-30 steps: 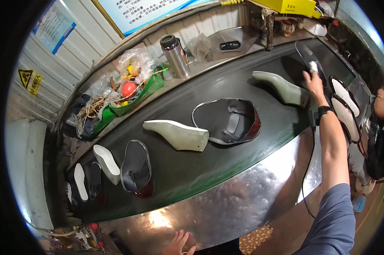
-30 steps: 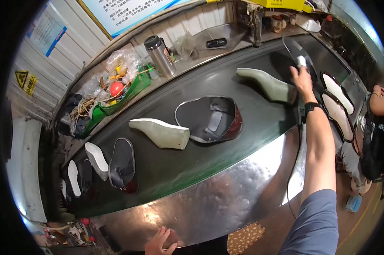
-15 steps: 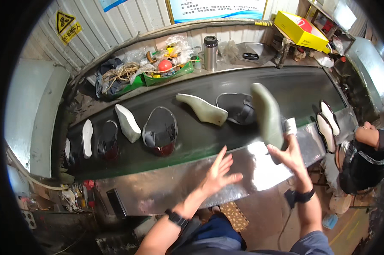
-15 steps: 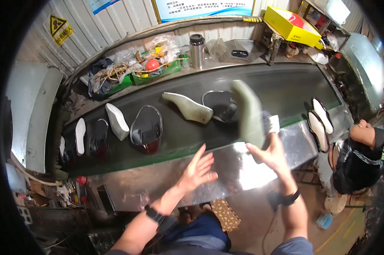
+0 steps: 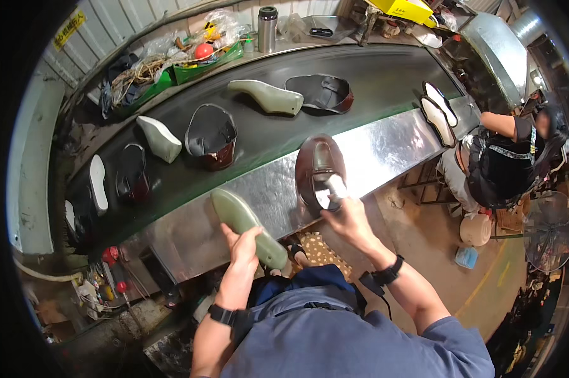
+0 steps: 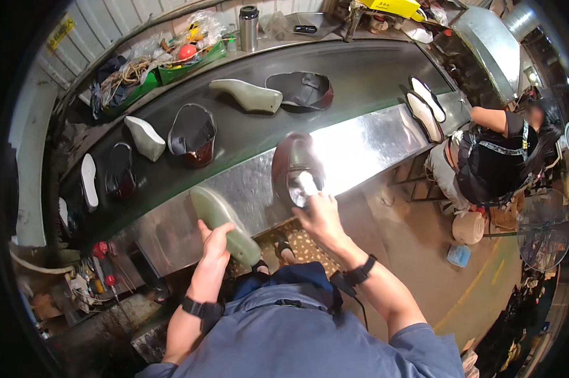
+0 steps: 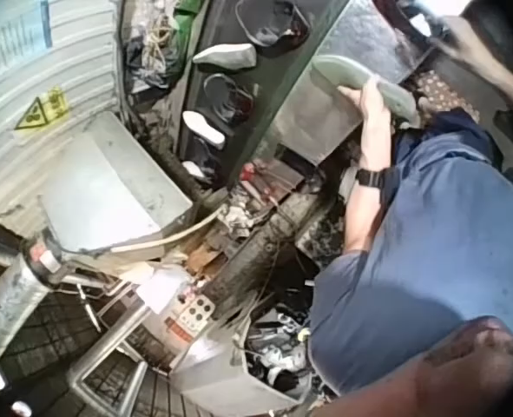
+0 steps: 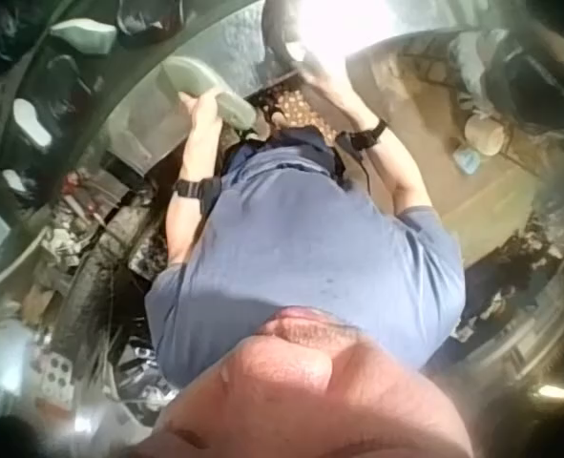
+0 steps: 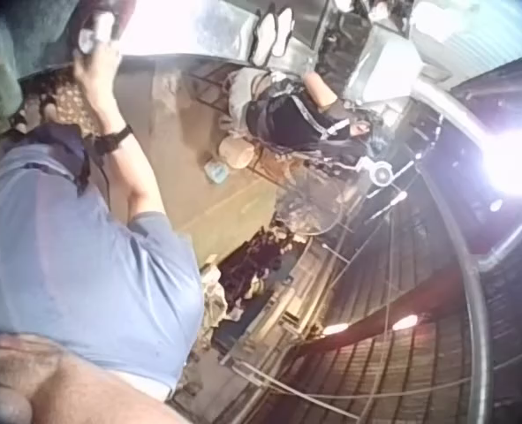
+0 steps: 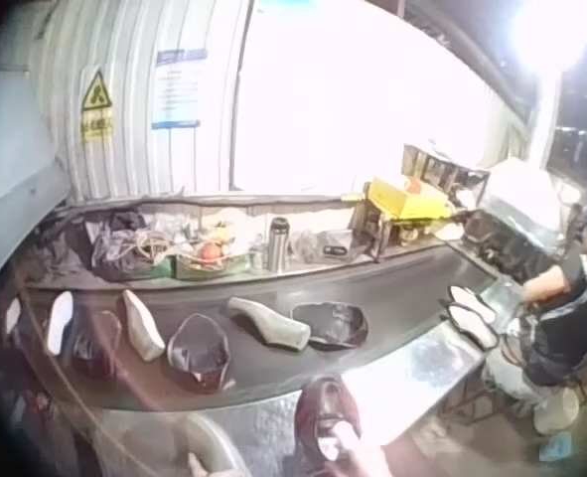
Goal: The recorder is placing shoe uppers onto lasts and then inserting them into a lasting machine for processing.
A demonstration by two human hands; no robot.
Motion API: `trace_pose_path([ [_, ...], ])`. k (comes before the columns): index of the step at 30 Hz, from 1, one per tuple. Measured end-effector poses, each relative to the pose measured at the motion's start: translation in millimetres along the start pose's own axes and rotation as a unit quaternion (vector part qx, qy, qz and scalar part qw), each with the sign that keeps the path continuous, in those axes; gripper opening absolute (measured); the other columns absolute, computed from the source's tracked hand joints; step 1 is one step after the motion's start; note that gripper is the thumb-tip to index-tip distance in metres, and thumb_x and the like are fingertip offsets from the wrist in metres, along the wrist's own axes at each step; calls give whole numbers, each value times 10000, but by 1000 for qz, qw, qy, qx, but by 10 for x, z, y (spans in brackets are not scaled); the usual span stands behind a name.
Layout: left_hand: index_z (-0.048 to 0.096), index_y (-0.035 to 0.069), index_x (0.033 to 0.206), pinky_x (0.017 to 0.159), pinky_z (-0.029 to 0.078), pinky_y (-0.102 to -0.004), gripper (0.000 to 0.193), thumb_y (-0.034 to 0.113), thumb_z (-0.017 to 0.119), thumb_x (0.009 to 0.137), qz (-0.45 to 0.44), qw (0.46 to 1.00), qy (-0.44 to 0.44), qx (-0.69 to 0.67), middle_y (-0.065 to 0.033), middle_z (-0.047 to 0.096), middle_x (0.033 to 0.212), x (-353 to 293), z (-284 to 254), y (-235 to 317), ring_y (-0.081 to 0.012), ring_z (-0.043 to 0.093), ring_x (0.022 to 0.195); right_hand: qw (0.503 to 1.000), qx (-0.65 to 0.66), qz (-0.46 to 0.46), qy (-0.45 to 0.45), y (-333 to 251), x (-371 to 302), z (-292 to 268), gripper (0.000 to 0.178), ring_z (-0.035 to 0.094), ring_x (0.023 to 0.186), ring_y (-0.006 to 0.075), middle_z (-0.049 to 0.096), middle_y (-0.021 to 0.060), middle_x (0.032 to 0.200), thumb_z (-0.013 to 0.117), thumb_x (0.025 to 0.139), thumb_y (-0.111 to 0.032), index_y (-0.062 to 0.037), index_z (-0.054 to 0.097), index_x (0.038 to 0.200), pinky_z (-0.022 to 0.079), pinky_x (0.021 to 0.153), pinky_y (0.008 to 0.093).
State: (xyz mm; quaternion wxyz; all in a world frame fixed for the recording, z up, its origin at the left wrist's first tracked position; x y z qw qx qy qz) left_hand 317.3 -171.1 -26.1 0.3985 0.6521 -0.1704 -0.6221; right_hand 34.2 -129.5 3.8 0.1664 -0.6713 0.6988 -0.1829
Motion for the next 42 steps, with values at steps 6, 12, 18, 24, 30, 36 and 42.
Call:
trace_pose_path([
  [6,149,26,1601,1203,269,-391,1031,186,812,828,26,989,87,121,-295,318,1579,208,44,-135,-362,352,1468,998,-43,33,6,-100,-149,323,231,637,800,394,647,222,822,674,933,-187,35,625,892,496,706,505],
  [12,512,-56,1375,1120,417,-431,627,467,523,1031,-170,896,-313,-267,-196,589,1377,534,-526,548,-296,549,1301,969,152,-180,-77,-1125,-472,-44,236,631,787,374,635,147,831,693,889,-162,-33,650,1083,521,887,498],
  [18,701,13,1105,910,511,-383,352,330,708,954,43,990,-125,56,-103,722,1100,1015,-606,481,-231,677,998,946,21,-318,-64,-938,-860,824,529,615,1092,317,635,150,1103,736,728,-89,-34,639,1245,368,1160,549],
  [24,758,28,952,778,508,-338,282,305,763,901,262,904,132,311,-83,730,840,1434,-486,442,-165,648,791,948,296,-116,33,-1032,-396,1215,968,397,1390,377,375,224,1489,930,707,-230,10,407,1485,433,1097,407],
  [30,663,-4,1221,932,503,-395,515,356,762,865,203,960,104,163,-191,718,1121,1262,-921,276,-318,680,1046,908,392,-133,-60,-923,-447,1355,851,407,1444,377,384,249,1558,827,789,-112,38,372,1492,360,1168,416],
  [36,574,24,1226,984,487,-468,659,381,790,717,155,856,157,467,-249,640,1184,892,-295,512,-422,613,1129,912,352,-184,-100,-770,-319,1373,823,451,1393,428,438,268,1503,811,792,-108,25,390,1486,384,1152,434],
  [42,675,30,956,835,532,-476,389,321,762,712,185,898,216,337,-179,725,886,1000,-945,444,-393,691,905,850,456,-118,-233,-1130,-222,1260,847,447,1409,308,429,210,1533,791,835,-124,21,336,1535,351,1152,390],
])
Point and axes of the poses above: each hand's wrist, its own x-axis towards the middle knuckle, its own z-axis out of the palm, y = z × x, the point moved 1 cm from there along x, towards the middle knuckle
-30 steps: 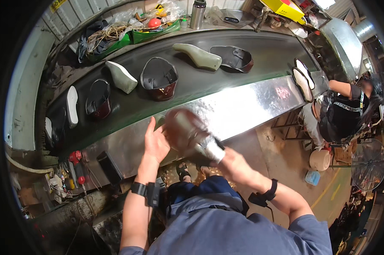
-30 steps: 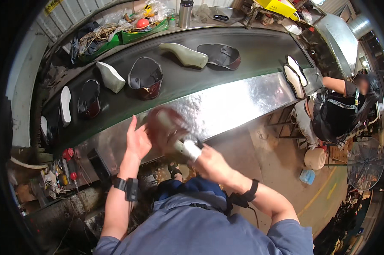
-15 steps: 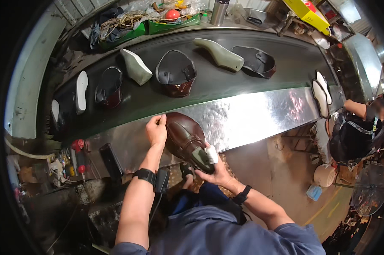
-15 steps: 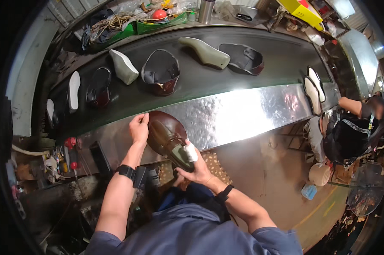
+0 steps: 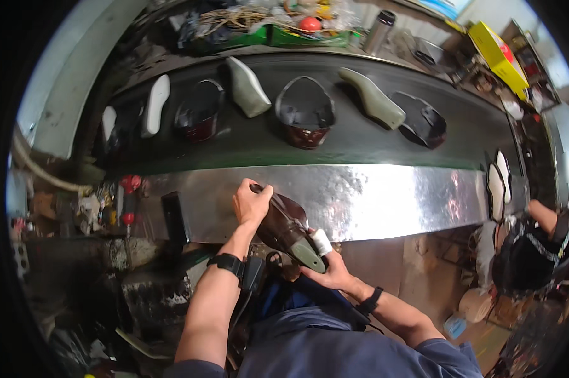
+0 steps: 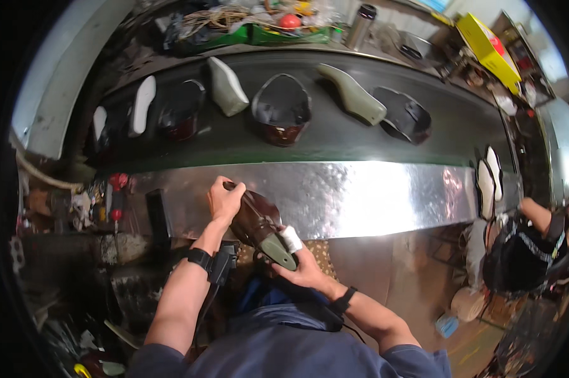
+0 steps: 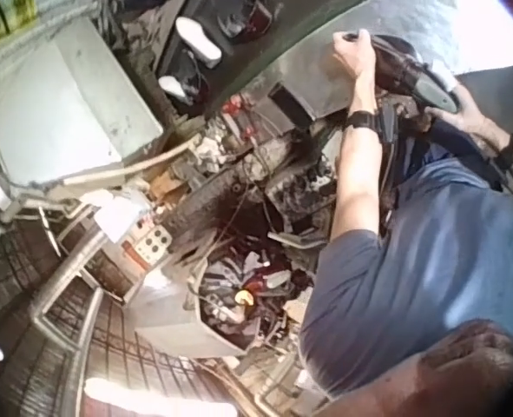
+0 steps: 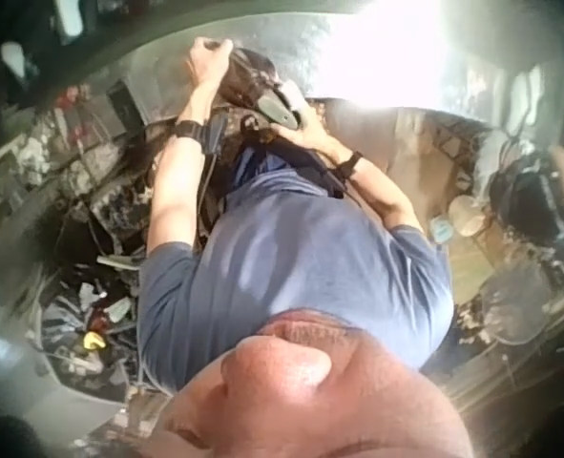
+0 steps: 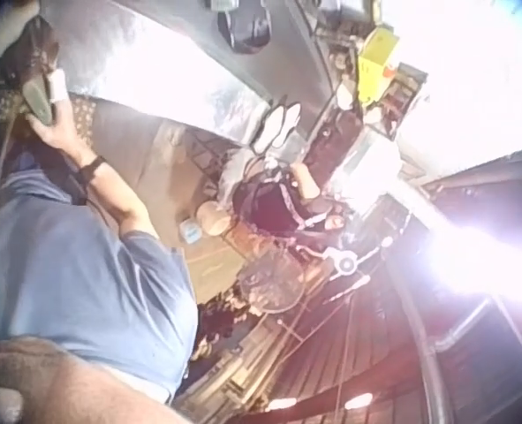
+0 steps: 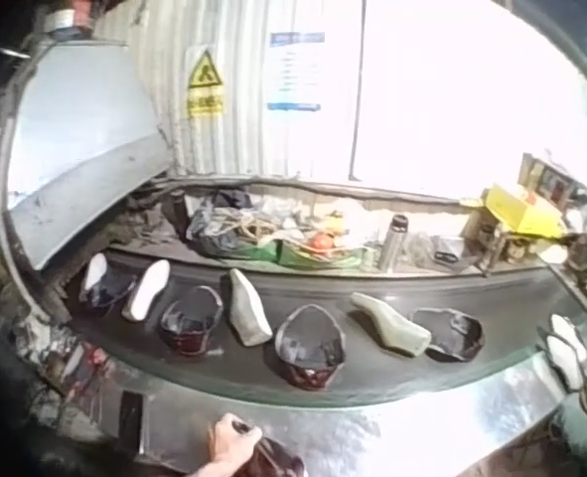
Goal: The recorder is placing shoe uppers onto lasts and then inserting them into a lasting machine for processing.
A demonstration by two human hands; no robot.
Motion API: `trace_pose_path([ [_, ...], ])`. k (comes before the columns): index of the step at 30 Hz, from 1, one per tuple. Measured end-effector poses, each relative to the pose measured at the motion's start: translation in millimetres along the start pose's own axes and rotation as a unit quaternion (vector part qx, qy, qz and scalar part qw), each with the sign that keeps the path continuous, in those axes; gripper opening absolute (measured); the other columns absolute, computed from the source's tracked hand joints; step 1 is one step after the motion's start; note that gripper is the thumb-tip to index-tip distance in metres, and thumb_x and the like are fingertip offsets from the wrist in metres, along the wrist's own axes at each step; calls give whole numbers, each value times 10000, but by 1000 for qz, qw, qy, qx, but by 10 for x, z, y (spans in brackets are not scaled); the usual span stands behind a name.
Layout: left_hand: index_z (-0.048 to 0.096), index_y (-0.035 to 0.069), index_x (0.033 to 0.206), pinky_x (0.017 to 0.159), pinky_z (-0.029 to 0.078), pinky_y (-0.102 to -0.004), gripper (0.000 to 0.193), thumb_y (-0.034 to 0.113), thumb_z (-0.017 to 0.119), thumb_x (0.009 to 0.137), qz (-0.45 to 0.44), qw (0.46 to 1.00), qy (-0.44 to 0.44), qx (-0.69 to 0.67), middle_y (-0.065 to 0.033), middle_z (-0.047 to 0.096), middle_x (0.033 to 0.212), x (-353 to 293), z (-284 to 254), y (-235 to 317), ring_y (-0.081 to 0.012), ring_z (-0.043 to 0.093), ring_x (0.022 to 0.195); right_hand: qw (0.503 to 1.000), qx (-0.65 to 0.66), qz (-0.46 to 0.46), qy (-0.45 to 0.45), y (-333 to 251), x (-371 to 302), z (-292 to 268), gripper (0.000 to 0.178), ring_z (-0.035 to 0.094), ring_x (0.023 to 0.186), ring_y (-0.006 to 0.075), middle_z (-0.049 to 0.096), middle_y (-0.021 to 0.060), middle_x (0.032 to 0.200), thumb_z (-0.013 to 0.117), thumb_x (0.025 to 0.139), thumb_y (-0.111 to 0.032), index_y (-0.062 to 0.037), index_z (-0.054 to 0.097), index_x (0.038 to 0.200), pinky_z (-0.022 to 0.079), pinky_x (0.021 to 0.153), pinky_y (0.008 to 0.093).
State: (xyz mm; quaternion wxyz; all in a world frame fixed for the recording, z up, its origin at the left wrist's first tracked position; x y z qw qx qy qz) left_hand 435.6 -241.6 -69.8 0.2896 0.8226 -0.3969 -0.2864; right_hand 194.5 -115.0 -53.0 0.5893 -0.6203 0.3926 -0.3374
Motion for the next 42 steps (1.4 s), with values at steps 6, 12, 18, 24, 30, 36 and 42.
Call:
trace_pose_path([
  [6,657,19,860,682,534,-391,315,272,768,709,29,992,72,-103,-133,688,736,-409,-991,49,-266,682,696,901,267,335,-66,-716,723,209,707,525,1300,249,538,171,1416,690,984,-305,66,338,1472,414,1111,394],
  [12,665,20,879,708,545,-397,323,281,779,727,-6,962,225,-155,-167,697,770,-1012,-2412,-348,-304,700,735,945,132,248,-171,-1357,882,1235,530,618,1086,162,661,95,1202,640,1008,-256,24,474,1426,496,931,308],
  [18,666,39,939,747,524,-437,320,322,713,798,-84,905,387,-156,-179,693,798,-1963,-3795,-1241,-359,688,795,940,126,124,-294,-1906,481,2857,408,618,1008,94,671,35,1169,604,1032,-100,9,503,1411,515,868,255],
  [24,601,38,1139,883,477,-396,404,398,658,964,-84,801,541,-240,-136,644,1038,-3082,-5212,-2253,-272,622,969,899,154,185,-365,-2397,-146,4397,301,604,838,76,684,8,973,689,990,-150,8,634,1241,493,711,253],
  [30,255,219,1598,1153,306,-529,991,276,840,800,-77,736,672,4,-323,315,1472,-3908,-5646,-3623,-453,352,1382,879,209,222,-366,-2656,-704,5380,259,576,707,76,632,15,809,743,957,-214,-15,588,1016,458,572,265],
  [36,397,48,1531,1103,403,-417,809,143,786,829,33,833,546,-85,-193,485,1455,-4475,-5327,-3906,-352,519,1286,871,186,236,-389,-2743,-824,5909,300,610,708,125,614,71,828,756,941,-187,-40,509,1028,514,559,297],
  [42,600,-49,1302,958,476,-312,364,152,622,1000,63,613,471,-631,-108,669,1207,-4939,-5332,-3538,-188,604,1174,804,249,282,-460,-2608,-992,6600,324,651,890,157,668,79,1013,714,963,-155,-48,542,1215,577,740,335],
])
Point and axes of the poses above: each hand's wrist, its own x-axis towards the middle knuckle, its own z-axis out of the palm, y = z × x, the point moved 1 cm from there along x, towards the middle knuckle
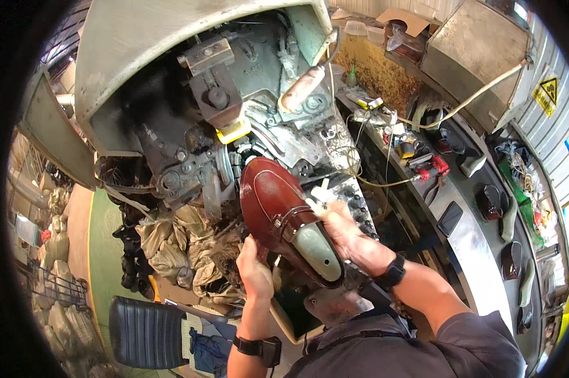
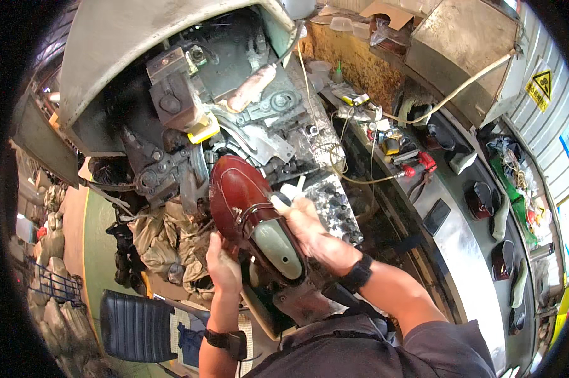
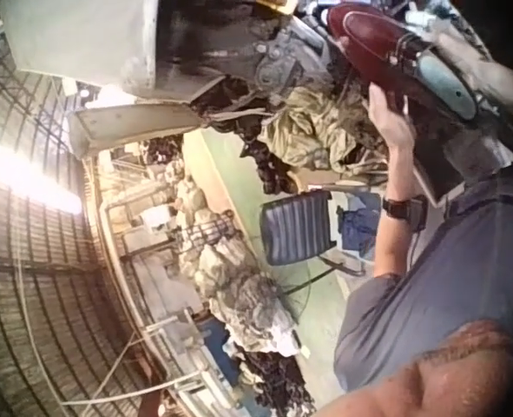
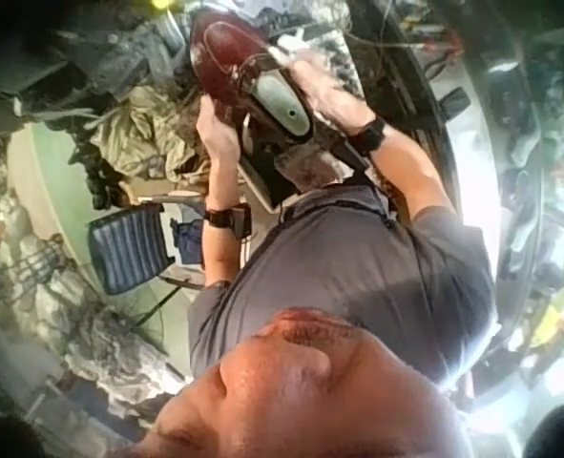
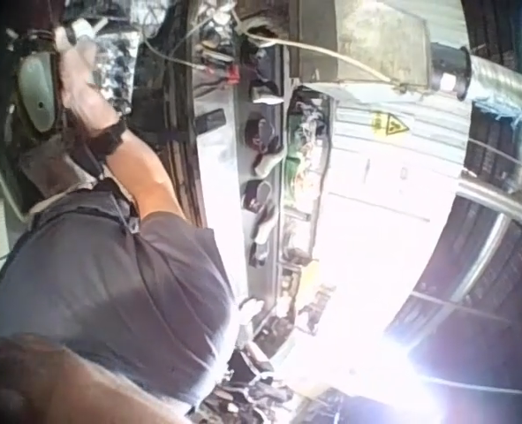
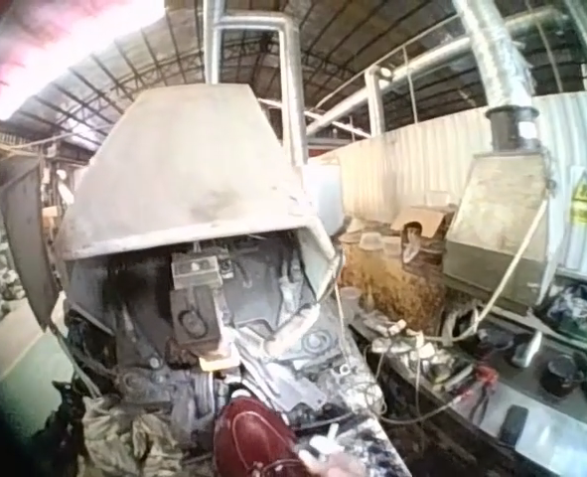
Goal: The recorder is placing shoe uppers onto lasts and then inserting them into a lasting machine for processing.
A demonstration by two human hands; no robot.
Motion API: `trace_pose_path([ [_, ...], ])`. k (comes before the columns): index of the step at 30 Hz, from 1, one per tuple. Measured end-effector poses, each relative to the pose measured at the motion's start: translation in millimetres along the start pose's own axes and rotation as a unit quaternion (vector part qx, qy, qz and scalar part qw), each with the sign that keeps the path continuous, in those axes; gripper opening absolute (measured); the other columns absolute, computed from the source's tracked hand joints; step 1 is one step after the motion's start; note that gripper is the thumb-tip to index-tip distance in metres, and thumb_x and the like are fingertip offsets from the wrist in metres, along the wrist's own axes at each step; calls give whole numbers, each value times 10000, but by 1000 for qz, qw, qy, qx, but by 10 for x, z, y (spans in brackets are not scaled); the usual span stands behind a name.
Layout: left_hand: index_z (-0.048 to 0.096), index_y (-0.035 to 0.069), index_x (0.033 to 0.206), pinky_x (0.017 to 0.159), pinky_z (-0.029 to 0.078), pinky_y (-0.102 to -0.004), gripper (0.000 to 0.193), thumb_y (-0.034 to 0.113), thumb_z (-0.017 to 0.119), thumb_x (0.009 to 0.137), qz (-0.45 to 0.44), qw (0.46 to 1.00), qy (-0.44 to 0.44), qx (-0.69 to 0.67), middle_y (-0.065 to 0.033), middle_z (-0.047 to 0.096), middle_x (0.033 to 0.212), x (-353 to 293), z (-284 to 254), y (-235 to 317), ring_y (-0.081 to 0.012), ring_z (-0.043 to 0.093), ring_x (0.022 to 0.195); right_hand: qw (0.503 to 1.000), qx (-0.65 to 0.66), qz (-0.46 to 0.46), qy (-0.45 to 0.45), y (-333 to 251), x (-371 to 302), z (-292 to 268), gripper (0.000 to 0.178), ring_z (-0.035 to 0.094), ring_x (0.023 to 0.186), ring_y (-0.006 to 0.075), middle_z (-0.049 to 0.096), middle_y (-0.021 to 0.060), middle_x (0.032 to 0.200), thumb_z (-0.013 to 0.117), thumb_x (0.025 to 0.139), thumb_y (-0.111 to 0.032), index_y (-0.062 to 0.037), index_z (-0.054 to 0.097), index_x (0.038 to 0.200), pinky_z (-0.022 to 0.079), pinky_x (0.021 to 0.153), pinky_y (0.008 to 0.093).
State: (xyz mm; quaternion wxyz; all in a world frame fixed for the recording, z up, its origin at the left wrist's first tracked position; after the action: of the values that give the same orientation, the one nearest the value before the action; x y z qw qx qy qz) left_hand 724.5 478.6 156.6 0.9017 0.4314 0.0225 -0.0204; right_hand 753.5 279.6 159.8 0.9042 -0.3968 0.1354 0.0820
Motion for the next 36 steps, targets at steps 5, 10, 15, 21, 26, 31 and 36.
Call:
trace_pose_path([
  [5,667,38,1010,775,515,-291,154,191,657,1005,-4,984,125,125,-39,691,937,349,-63,-26,-142,653,813,993,-57,-55,86,214,439,148,394,634,960,182,644,117,1127,700,964,-143,-6,541,1297,554,822,339],
  [10,679,20,1032,781,525,-327,185,200,669,989,-76,987,129,59,-84,706,999,660,-256,-60,-201,671,856,991,-55,-74,98,221,671,272,333,640,882,178,663,111,1035,694,959,-116,22,585,1242,553,764,327],
  [15,679,47,1152,883,514,-387,265,258,605,1011,-118,984,129,24,-74,706,1105,814,-328,-116,-239,663,974,989,-77,-60,110,134,783,344,147,598,764,149,651,71,912,693,955,-97,-11,652,1067,520,676,319],
  [21,699,83,1104,837,476,-336,195,230,672,979,-162,974,150,-49,-30,703,1020,847,-288,-248,-174,622,905,994,-85,-25,59,176,931,152,71,545,746,125,593,20,822,637,988,-78,-51,623,924,487,686,305],
  [26,695,72,1041,715,461,-262,170,232,684,984,-70,990,115,-45,-8,707,958,941,-581,-648,-132,612,770,996,-65,-55,14,349,1060,24,147,572,841,111,652,0,944,642,998,-125,-48,657,1122,487,753,274],
  [31,691,46,1068,736,483,-269,176,205,661,998,-57,981,172,-70,-20,703,964,930,-479,-779,-129,616,795,996,-65,-59,10,463,1135,-172,190,608,934,145,699,2,967,661,980,-204,-80,673,1123,13,1204,433],
  [36,647,-27,1193,908,531,-386,309,237,557,1059,-22,947,303,-108,-99,689,1179,902,-32,-767,-229,660,992,995,-71,-72,24,503,1144,-153,213,627,869,150,689,30,963,693,961,-179,-52,636,1122,489,918,344],
])
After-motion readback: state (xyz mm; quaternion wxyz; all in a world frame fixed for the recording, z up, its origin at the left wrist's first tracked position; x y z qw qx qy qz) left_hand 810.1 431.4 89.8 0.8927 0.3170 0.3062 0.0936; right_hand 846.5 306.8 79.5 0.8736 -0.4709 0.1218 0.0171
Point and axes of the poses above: each hand's wrist, its own x-axis towards the middle knuckle, its own z-axis out of the palm, y = z × x, the point moved 1 cm from there along x, towards the middle knuckle
